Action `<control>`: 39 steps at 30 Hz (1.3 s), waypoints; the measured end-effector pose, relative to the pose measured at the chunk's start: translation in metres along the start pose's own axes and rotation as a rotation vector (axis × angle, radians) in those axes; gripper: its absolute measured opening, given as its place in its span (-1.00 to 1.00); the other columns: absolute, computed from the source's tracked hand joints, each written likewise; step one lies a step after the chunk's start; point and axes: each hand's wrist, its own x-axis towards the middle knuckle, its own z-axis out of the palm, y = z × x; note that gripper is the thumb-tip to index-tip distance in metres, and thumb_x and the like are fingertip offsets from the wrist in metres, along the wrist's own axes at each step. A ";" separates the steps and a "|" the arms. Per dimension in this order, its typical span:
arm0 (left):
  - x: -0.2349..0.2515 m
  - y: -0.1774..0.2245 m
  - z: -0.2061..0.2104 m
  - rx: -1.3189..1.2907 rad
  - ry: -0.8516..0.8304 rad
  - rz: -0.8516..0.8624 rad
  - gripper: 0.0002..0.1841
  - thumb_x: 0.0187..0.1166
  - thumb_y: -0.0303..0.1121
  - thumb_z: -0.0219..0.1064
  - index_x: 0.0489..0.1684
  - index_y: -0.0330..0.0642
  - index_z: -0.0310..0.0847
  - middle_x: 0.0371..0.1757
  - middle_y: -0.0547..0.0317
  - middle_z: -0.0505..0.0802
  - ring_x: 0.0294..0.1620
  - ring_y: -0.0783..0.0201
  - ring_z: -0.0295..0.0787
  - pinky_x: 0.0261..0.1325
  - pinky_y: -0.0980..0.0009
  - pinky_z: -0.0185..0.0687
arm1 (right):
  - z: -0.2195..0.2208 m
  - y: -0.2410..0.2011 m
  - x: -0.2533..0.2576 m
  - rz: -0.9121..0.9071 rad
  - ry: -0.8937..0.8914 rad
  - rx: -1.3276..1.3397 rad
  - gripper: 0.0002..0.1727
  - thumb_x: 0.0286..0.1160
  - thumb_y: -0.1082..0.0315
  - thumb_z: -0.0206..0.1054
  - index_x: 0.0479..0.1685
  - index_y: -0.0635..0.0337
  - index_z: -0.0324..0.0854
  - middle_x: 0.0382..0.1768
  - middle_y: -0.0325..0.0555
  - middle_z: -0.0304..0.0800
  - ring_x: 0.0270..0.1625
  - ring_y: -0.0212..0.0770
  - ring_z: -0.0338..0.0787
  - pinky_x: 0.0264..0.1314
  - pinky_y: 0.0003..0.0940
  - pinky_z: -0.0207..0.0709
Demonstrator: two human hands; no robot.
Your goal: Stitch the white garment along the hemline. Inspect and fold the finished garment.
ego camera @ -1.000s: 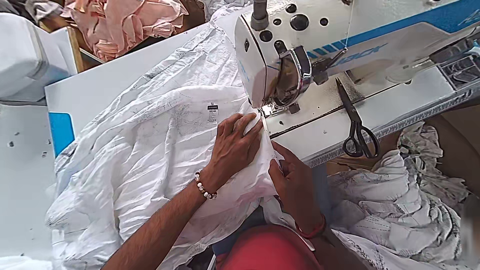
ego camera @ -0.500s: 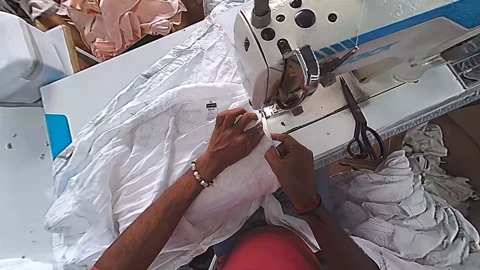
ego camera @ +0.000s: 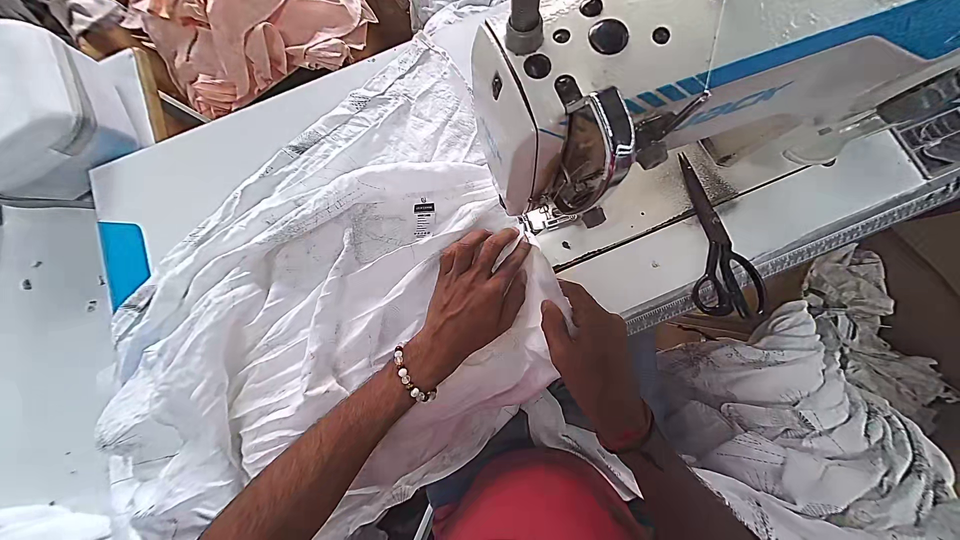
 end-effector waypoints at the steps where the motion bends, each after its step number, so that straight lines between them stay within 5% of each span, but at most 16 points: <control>1: 0.001 -0.001 0.000 -0.003 0.011 0.016 -0.52 0.75 -0.07 0.00 0.53 0.14 0.66 0.65 0.25 0.59 0.64 0.07 0.37 0.62 0.06 0.18 | -0.003 0.000 -0.001 -0.009 0.003 0.040 -0.61 0.65 0.13 0.17 0.26 0.04 0.78 -0.57 -0.30 0.76 -0.57 -0.36 0.68 -0.51 -0.32 0.55; 7: 0.006 -0.005 0.001 0.058 0.089 0.080 -0.60 0.74 -0.11 0.07 0.25 0.07 0.83 0.47 0.17 0.72 0.51 0.03 0.48 0.53 0.05 0.22 | -0.003 -0.005 0.005 -0.061 0.042 -0.003 -0.56 0.65 0.19 0.14 0.36 0.01 0.79 -0.57 -0.26 0.78 -0.59 -0.34 0.65 -0.53 -0.33 0.50; 12: -0.003 0.020 0.003 0.123 0.053 -0.090 -0.48 0.66 -0.16 -0.01 0.55 0.10 0.63 0.58 0.18 0.63 0.58 0.02 0.40 0.54 0.03 0.18 | 0.001 -0.004 0.010 -0.058 0.027 -0.001 -0.54 0.63 0.19 0.17 0.41 0.03 0.76 -0.72 -0.33 0.58 -0.70 -0.37 0.45 -0.61 -0.37 0.37; 17: 0.002 -0.002 0.003 0.068 0.104 0.030 -0.55 0.70 -0.15 0.06 0.45 0.15 0.73 0.47 0.15 0.71 0.49 0.02 0.46 0.50 0.05 0.19 | 0.001 -0.004 0.011 -0.051 0.026 0.011 -0.54 0.61 0.20 0.19 0.42 0.02 0.76 -0.80 -0.41 0.41 -0.74 -0.42 0.31 -0.66 -0.42 0.25; 24: -0.005 0.024 0.003 0.097 0.052 -0.132 -0.50 0.67 -0.13 0.01 0.53 0.16 0.65 0.54 0.18 0.65 0.55 0.02 0.41 0.51 0.02 0.18 | 0.005 -0.003 0.013 -0.048 0.031 -0.011 -0.52 0.51 0.23 0.24 0.40 0.03 0.77 -0.78 -0.41 0.40 -0.73 -0.41 0.32 -0.64 -0.41 0.25; 30: 0.006 -0.005 0.000 0.095 0.104 0.055 -0.56 0.69 -0.15 0.07 0.43 0.15 0.74 0.42 0.12 0.73 0.45 0.00 0.48 0.48 0.04 0.21 | 0.005 -0.005 0.015 -0.059 0.059 -0.028 -0.54 0.48 0.26 0.25 0.34 0.01 0.81 -0.77 -0.40 0.40 -0.72 -0.39 0.34 -0.64 -0.38 0.25; 35: -0.005 0.028 0.003 0.122 0.051 -0.132 -0.50 0.65 -0.16 0.03 0.54 0.15 0.64 0.57 0.17 0.62 0.57 0.01 0.40 0.53 0.03 0.19 | 0.006 -0.004 0.012 -0.028 0.043 -0.047 -0.55 0.54 0.21 0.21 0.37 -0.04 0.79 -0.75 -0.39 0.46 -0.71 -0.36 0.39 -0.62 -0.32 0.31; 39: 0.001 0.005 0.002 0.082 0.078 0.000 -0.51 0.64 -0.16 0.04 0.50 0.16 0.69 0.51 0.12 0.68 0.49 0.00 0.45 0.47 0.06 0.22 | 0.004 -0.002 0.006 -0.047 0.058 -0.026 -0.55 0.56 0.21 0.20 0.36 -0.01 0.79 -0.79 -0.40 0.42 -0.76 -0.41 0.31 -0.67 -0.39 0.23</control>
